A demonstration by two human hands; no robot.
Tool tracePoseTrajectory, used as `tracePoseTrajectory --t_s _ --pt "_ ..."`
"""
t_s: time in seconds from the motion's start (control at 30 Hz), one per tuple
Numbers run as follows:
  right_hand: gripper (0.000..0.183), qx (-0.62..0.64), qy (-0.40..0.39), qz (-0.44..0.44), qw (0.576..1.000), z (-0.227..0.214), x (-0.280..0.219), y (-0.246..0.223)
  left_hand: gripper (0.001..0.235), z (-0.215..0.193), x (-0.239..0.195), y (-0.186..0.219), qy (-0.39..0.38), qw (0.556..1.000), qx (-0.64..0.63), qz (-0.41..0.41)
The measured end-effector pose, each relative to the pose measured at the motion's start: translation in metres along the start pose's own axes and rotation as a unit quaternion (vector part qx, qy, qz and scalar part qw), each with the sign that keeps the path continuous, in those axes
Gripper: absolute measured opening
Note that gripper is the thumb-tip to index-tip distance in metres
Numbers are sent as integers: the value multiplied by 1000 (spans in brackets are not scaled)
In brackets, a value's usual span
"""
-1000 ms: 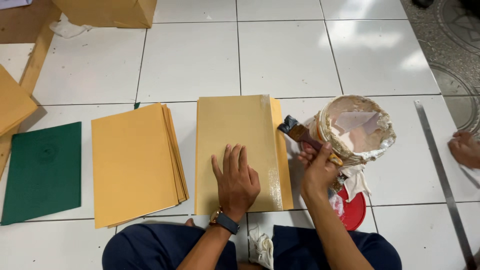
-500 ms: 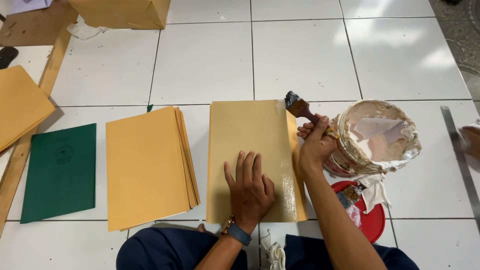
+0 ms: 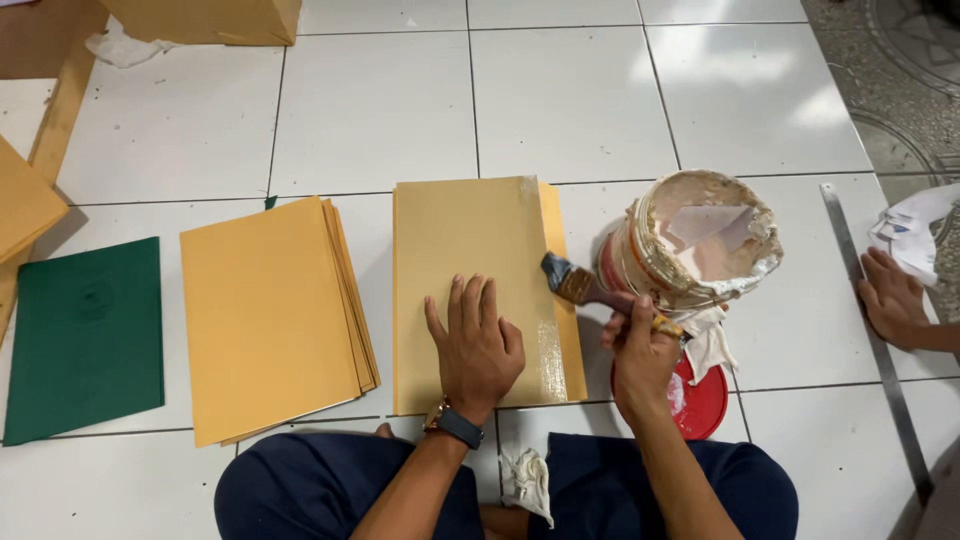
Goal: The person sits on the floor and applies glue to the spine of a book using a brush. They then wipe the excess glue with a cloth and place a cover sheet onto the glued spine, pressing it down to adhere.
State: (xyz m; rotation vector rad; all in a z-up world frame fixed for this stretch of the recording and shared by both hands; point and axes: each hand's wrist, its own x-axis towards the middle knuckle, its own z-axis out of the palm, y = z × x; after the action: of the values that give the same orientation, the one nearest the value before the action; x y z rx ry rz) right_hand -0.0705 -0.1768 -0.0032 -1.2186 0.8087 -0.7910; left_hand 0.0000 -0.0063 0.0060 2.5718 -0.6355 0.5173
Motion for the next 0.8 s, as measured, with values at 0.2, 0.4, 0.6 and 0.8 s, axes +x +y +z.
tracePoseTrajectory --t_s 0.2,0.4,0.6,0.8 --pt "43 -39 -23 94 995 -55 -54 -27 50 -7 2 -1 6 1000 20 20" --pt "45 -41 11 145 988 -98 -78 -24 50 0 1 -4 7 1000 22 20" --pt "61 -193 -95 153 965 -126 -78 -62 50 2 0 -5 8 1000 13 22" --pt "36 -292 52 19 955 -171 18 -39 55 2 -1 -6 -43 999 -9 -3"
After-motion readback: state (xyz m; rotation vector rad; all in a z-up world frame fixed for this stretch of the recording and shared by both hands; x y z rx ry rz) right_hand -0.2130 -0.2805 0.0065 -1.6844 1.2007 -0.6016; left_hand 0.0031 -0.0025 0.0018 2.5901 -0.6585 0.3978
